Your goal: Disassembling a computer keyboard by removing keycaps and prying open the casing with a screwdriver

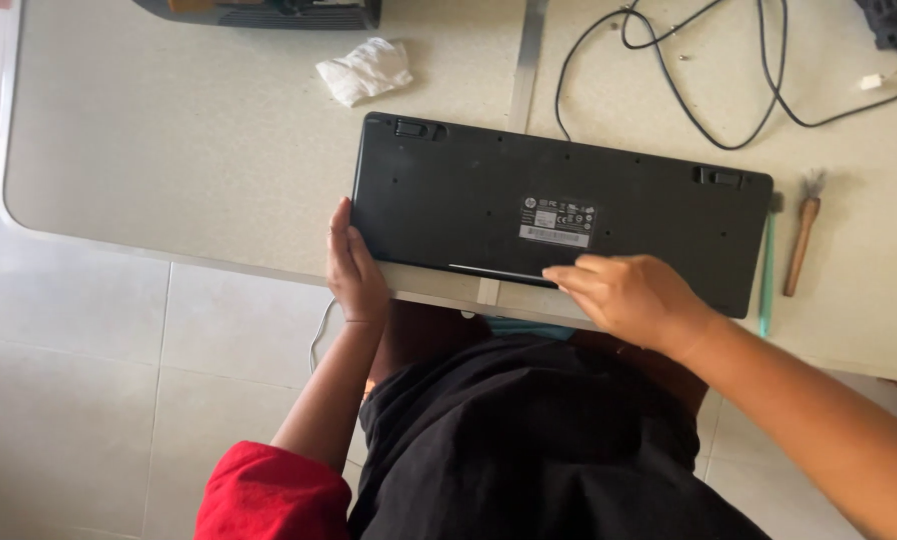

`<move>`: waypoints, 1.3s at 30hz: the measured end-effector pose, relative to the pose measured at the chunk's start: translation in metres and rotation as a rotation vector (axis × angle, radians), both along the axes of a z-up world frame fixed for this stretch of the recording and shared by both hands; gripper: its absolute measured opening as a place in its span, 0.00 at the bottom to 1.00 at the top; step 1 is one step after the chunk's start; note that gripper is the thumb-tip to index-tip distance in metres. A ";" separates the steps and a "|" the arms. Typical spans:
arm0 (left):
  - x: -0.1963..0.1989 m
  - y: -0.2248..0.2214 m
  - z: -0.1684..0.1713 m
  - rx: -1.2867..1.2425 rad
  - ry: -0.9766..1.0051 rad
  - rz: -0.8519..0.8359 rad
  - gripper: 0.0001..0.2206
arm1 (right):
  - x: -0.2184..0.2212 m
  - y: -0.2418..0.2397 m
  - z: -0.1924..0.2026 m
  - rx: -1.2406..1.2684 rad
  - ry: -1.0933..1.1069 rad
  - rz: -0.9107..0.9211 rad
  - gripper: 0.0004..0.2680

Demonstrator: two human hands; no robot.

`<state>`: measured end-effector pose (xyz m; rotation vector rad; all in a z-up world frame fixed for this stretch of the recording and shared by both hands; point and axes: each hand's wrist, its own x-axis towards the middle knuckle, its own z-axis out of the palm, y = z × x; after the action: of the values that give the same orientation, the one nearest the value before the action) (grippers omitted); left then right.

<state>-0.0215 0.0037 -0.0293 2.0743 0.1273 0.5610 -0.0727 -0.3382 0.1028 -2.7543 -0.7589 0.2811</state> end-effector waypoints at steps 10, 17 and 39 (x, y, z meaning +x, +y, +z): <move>-0.001 0.007 0.003 -0.120 0.030 -0.056 0.17 | -0.021 -0.010 -0.043 0.078 0.092 -0.134 0.10; 0.031 0.005 0.028 0.147 0.044 -0.128 0.16 | -0.013 -0.005 -0.008 0.161 0.149 -0.234 0.11; 0.106 -0.041 0.010 0.488 0.166 -0.130 0.26 | 0.089 0.041 -0.048 0.394 -0.008 -0.283 0.12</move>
<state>0.0849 -0.0371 -0.0193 2.5814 -0.0558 0.3614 0.0159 -0.2971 0.0551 -2.4428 -0.3672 0.0528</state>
